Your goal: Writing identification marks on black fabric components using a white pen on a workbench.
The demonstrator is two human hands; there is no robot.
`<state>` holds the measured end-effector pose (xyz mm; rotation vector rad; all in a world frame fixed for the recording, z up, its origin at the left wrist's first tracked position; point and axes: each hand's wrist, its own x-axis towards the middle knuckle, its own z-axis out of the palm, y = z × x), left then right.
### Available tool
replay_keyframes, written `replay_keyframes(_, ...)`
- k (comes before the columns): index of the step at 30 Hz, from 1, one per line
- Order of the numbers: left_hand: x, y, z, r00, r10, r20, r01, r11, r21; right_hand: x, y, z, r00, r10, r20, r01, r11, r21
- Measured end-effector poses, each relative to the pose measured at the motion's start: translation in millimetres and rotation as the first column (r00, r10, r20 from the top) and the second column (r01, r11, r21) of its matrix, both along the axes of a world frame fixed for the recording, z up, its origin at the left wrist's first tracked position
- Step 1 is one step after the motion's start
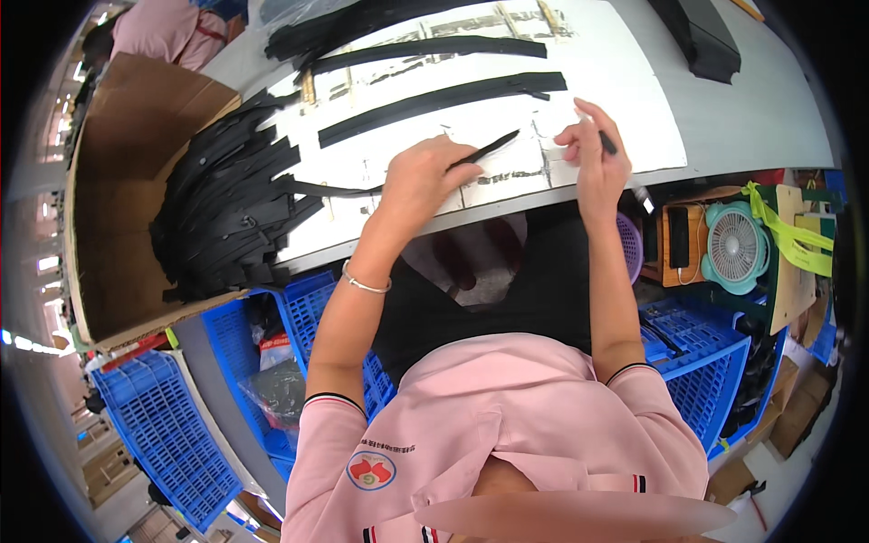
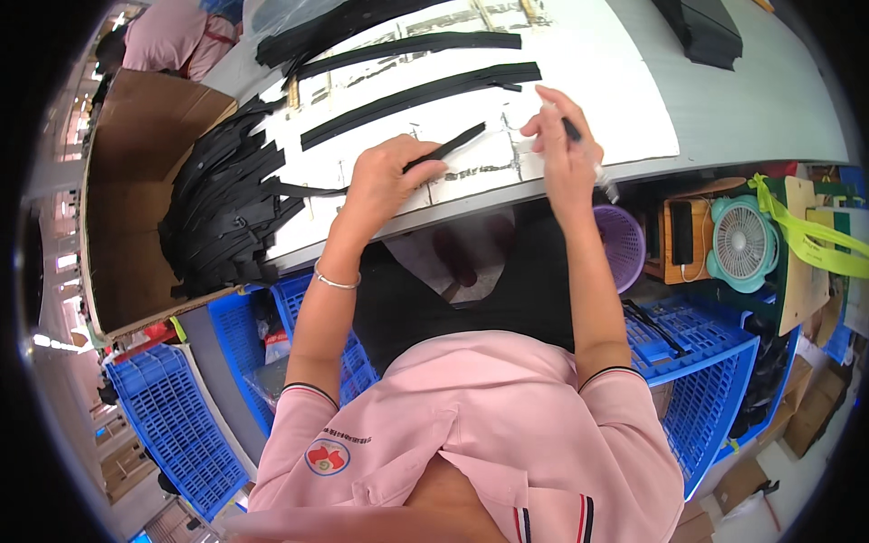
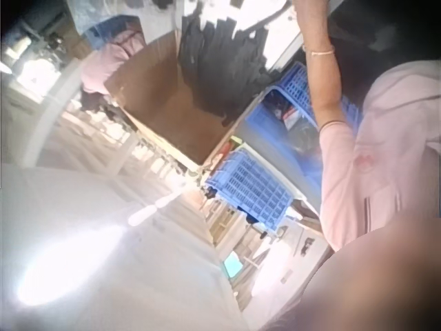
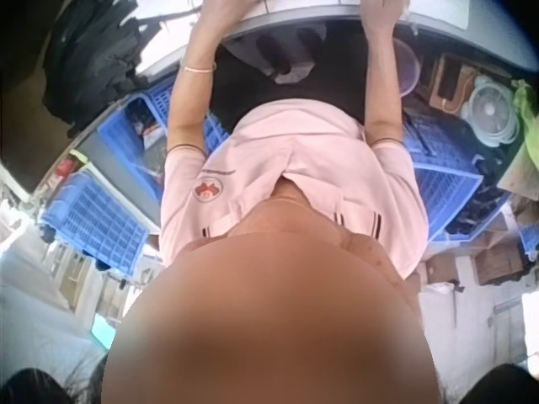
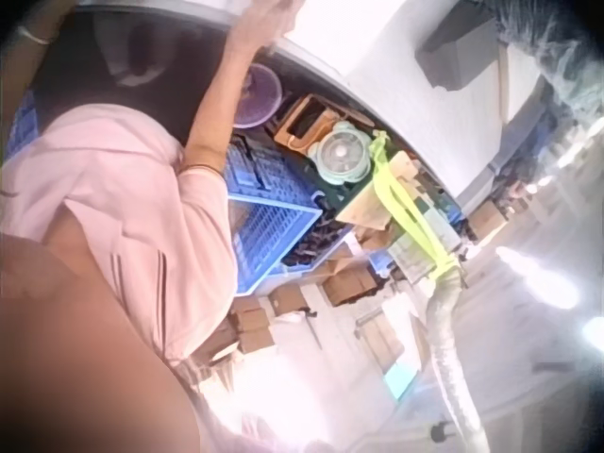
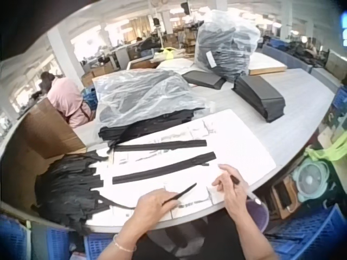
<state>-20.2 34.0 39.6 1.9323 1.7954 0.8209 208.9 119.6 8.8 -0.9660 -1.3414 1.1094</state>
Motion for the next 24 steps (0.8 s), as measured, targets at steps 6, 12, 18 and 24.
replay_keyframes(6,27.9,32.4,6.9,0.989,-0.147,0.03,0.149,0.987,-0.065,-0.9,-38.5,-12.8,0.773,-0.316,0.55,-0.138,0.762,0.633)
replay_keyframes(12,21.5,37.7,14.6,0.952,-0.147,0.267,0.243,0.895,-0.373,8.7,-49.0,-11.8,0.735,-0.319,0.599,-0.193,0.748,0.635)
replay_keyframes(18,28.1,33.2,8.3,0.989,-0.136,0.049,0.143,0.973,-0.182,13.6,-46.8,-25.7,0.622,-0.287,0.729,-0.291,0.779,0.555)
replay_keyframes(24,-10.3,-6.2,21.3,0.995,0.096,-0.034,-0.102,0.964,-0.246,36.3,-32.8,-34.1,0.616,-0.352,0.705,-0.208,0.79,0.577)
